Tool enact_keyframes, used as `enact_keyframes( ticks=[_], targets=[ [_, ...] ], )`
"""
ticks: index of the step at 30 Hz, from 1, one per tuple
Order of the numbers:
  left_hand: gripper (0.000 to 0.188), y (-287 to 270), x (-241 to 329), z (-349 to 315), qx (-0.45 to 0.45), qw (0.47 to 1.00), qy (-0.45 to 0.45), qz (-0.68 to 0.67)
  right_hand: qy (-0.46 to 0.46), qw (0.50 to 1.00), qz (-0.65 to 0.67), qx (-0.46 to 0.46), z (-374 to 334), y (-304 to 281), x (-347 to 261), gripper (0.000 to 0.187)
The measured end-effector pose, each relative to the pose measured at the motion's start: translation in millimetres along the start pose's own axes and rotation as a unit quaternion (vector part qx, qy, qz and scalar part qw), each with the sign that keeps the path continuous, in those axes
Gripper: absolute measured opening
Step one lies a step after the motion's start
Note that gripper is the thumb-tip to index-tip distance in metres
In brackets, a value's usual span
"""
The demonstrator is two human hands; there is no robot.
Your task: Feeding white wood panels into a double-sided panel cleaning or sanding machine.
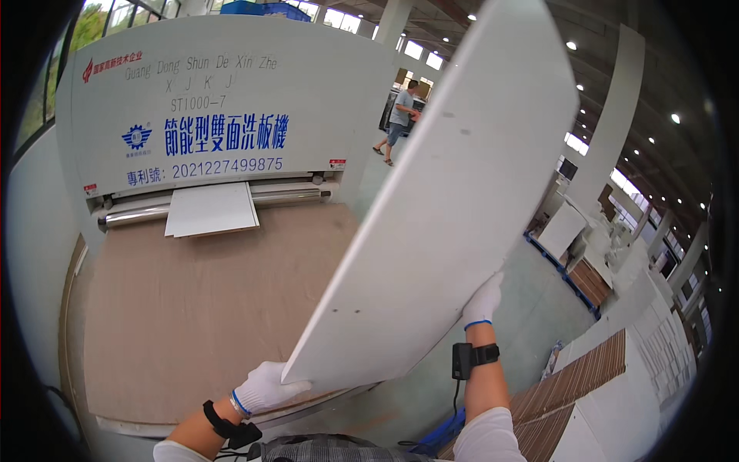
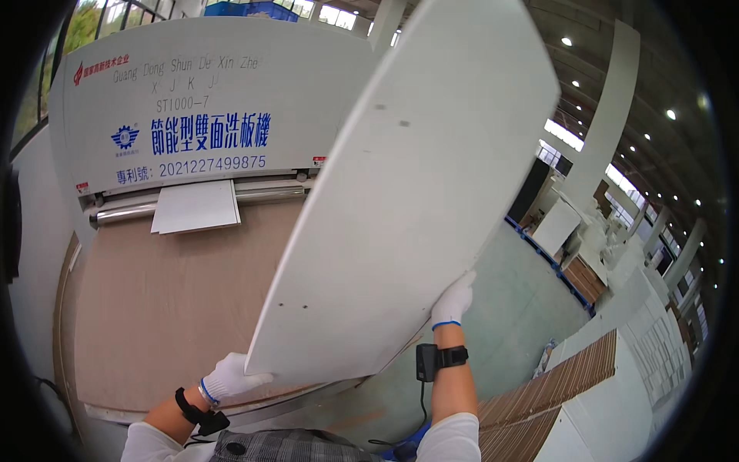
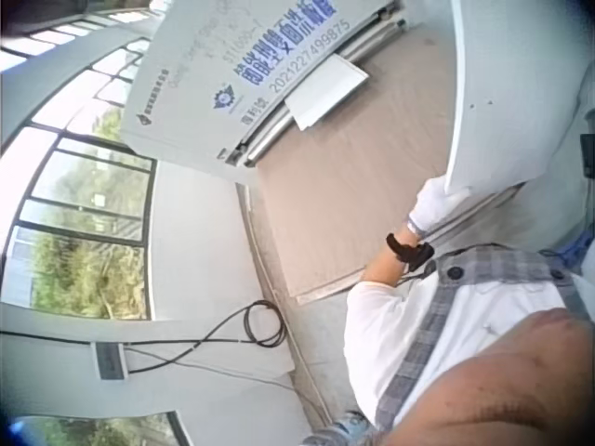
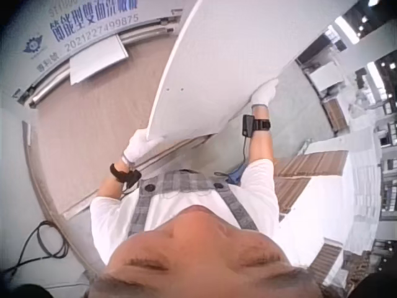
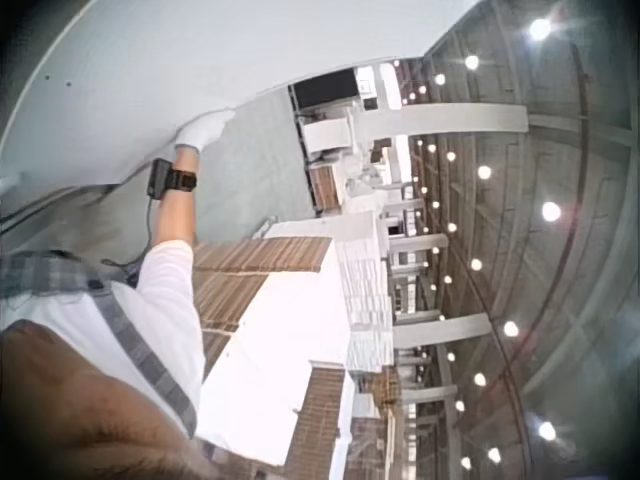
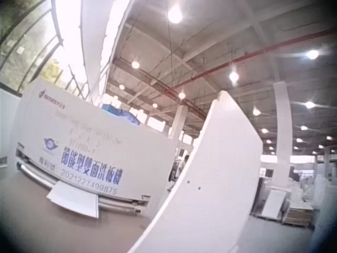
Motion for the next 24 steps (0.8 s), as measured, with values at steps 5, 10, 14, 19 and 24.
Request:
enact_keyframes(
  ticks=[5, 10, 14, 19, 24],
  targets=[
    [0.035, -4.3, -56.7, -44.8, 0.09, 0.972, -0.034, -0.216, 0.012, 0.972, -0.235, -0.02, -61.0, 70.2, 35.0, 0.061],
    [0.036, 6.9, -95.0, -93.0, 0.164, 0.901, -0.174, -0.363, 0.055, 0.957, -0.272, -0.079, -90.3, 113.3, 94.6, 0.062],
    [0.035, -0.4, -104.7, -116.1, 0.189, 0.927, -0.159, -0.282, 0.059, 0.942, -0.305, -0.128, -85.8, 133.0, 145.4, 0.062],
    [0.033, -7.4, -88.0, -138.4, 0.22, 0.93, -0.164, -0.244, 0.112, 0.941, -0.257, -0.189, -100.1, 150.2, 175.6, 0.064],
    [0.032, -32.4, -25.6, -150.6, 0.254, 0.926, -0.187, -0.208, 0.213, 0.932, -0.16, -0.245, -119.0, 163.1, 205.4, 0.065]
  ],
)
Point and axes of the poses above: each hand's wrist, its own z-axis towards the middle knuckle, its own y-axis out of the palm, x = y × z, the point moved 9 cm from there along z, towards the middle knuckle, and after that the axes turned 15 degrees about y, right-handed, at the moved point
